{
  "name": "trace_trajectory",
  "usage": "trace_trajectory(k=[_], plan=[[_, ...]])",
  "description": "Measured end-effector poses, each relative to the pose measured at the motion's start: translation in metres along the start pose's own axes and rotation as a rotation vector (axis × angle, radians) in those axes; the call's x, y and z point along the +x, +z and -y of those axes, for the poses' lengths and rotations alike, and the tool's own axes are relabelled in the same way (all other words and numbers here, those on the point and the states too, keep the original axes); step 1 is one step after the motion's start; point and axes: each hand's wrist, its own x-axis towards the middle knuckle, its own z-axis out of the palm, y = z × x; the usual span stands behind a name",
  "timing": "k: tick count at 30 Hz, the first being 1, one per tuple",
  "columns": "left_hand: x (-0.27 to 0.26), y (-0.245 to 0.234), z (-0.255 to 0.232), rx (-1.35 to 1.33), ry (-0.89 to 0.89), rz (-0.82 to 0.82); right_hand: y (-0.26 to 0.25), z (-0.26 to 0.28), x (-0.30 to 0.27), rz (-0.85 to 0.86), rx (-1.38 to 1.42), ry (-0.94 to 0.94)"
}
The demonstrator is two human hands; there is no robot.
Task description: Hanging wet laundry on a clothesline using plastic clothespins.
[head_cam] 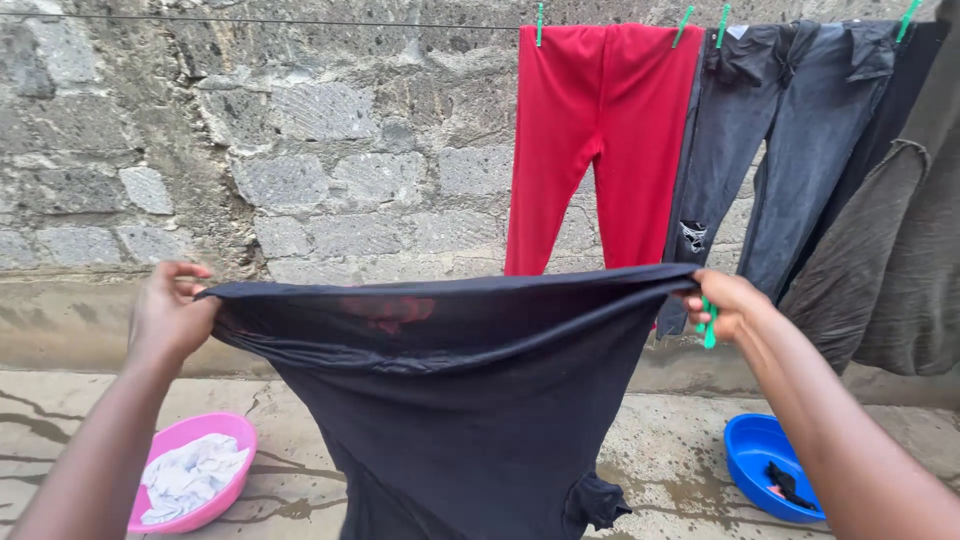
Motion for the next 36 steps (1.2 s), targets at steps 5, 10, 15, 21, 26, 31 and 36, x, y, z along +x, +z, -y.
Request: trace_trajectory(k=[5, 10, 15, 21, 26, 31, 36], plan=[[0.041, 0.064, 0.096, -0.241, -0.117, -0.385, 0.076, 0.077, -0.135, 0.02, -0.014, -0.034], [0.032, 0.079, 0.059, -0.891, -0.495, 0.379, 0.042, 0.064, -0.096, 0.122, 0.089, -0.023], [-0.027, 0.072, -0.042, -0.335, -0.484, 0.586, 0.005, 0.075, -0.074, 0.006, -0.034, 0.014], [0.076, 0.15, 0.087, -0.816, -0.577, 0.108, -0.008, 0.1, -0.122, -0.378, -0.695, -0.345], [0.09, 0.148, 0.08, -1.172, -0.65, 0.139, -0.03, 0.08, -0.08, -0.787, -0.847, -0.526], [0.03, 0.099, -0.015, -0.961, -0.515, 0.331, -0.06, 0.062, -0.023, -0.581, -0.074, -0.22], [0.032, 0.081, 0.001, -0.526, -0.368, 0.439, -0.047, 0.077, -0.068, -0.465, -0.185, -0.122]])
